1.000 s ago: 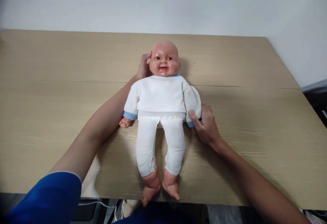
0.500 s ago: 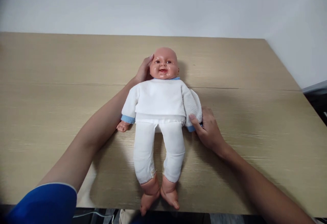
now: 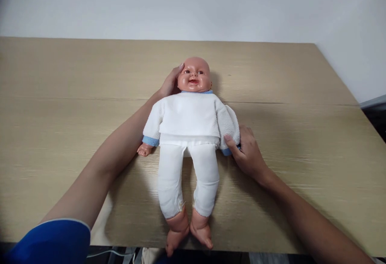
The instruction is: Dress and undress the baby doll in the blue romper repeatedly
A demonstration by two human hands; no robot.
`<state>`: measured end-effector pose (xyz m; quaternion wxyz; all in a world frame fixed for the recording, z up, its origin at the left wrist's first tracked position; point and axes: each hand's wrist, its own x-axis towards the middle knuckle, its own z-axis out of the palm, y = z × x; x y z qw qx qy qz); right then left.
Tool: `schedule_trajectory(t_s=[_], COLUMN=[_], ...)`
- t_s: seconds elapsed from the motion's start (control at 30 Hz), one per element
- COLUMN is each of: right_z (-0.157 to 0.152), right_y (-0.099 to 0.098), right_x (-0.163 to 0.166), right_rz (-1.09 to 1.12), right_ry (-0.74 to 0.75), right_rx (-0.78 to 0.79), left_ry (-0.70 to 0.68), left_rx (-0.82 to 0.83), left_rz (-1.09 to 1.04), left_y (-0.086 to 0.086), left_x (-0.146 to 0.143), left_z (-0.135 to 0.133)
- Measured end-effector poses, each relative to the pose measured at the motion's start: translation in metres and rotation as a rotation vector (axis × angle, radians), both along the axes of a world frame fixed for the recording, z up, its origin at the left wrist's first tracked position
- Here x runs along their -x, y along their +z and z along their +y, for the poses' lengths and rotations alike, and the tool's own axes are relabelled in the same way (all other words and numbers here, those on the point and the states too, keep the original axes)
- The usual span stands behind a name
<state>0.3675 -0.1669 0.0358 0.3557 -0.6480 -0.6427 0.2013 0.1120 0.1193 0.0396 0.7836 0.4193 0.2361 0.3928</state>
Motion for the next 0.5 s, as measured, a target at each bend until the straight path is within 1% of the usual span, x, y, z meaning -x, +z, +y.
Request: schedule_trajectory(t_s=[0.17, 0.5], right_z=[0.001, 0.001], right_y=[-0.005, -0.011], right_x=[-0.002, -0.005], right_rz=[-0.008, -0.017], right_ry=[-0.009, -0.002], right_rx=[-0.019, -0.052], left_ry=[0.004, 0.008], left_rx=[-0.004, -0.117], left_rz=[0.014, 0.09], left_y=[-0.003, -0.005], left_x=[0.001, -0.002], left_z=[0.003, 0.007])
